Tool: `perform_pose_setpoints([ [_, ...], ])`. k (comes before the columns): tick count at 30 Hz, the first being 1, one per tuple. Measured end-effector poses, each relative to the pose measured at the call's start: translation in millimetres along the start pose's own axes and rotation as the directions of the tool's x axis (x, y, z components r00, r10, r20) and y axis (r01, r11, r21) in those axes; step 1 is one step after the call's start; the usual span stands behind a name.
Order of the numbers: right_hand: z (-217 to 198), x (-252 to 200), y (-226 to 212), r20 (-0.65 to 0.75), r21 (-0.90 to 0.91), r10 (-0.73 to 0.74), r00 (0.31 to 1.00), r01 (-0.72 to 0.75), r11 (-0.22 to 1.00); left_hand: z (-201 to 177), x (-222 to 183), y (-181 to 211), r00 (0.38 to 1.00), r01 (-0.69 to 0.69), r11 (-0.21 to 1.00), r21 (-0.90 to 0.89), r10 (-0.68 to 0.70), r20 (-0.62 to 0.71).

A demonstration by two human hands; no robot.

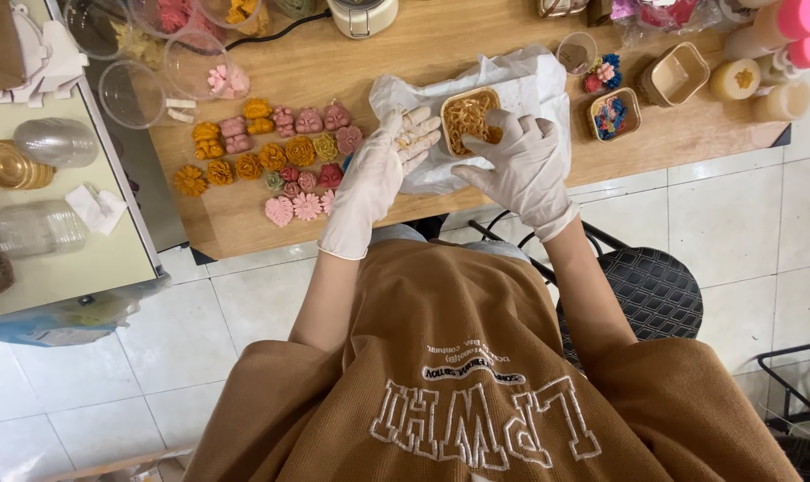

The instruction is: The person places molded decorative items into a small square container, adds gold-colored shredded filler, and uses a small tool to arrange more items inside.

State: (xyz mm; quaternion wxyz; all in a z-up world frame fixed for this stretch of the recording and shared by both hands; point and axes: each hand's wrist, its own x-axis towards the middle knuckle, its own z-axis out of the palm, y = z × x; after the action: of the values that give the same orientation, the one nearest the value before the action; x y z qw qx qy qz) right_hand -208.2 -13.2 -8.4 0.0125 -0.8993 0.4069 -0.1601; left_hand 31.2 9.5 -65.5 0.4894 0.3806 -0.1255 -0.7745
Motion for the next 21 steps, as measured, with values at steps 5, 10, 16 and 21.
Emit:
perform_pose_setpoints([
  [5, -12, -16, 12, 0.0, 0.136, 0.123, 0.992, -0.122, 0.983, 5, -6, 1, 1.0, 0.007, 1.0, 0.012, -0.007, -0.014],
  [10, -7, -17, 14, -0.028, 0.099, 0.031, 0.999, -0.028, 0.995, 3, -5, -4, 1.0, 0.021, 1.0, 0.017, -0.021, -0.002],
  [16, -13, -8, -8, -0.149, 0.446, 0.311, 0.939, -0.217, 0.868, -2, 11, -25, 0.998, 0.053, 0.984, -0.169, -0.046, 0.045],
  [21, -25, 2, -33, -0.062, 0.31, 0.285, 0.956, -0.253, 0.916, 2, 11, -49, 0.952, 0.104, 0.931, -0.351, 0.01, 0.307],
])
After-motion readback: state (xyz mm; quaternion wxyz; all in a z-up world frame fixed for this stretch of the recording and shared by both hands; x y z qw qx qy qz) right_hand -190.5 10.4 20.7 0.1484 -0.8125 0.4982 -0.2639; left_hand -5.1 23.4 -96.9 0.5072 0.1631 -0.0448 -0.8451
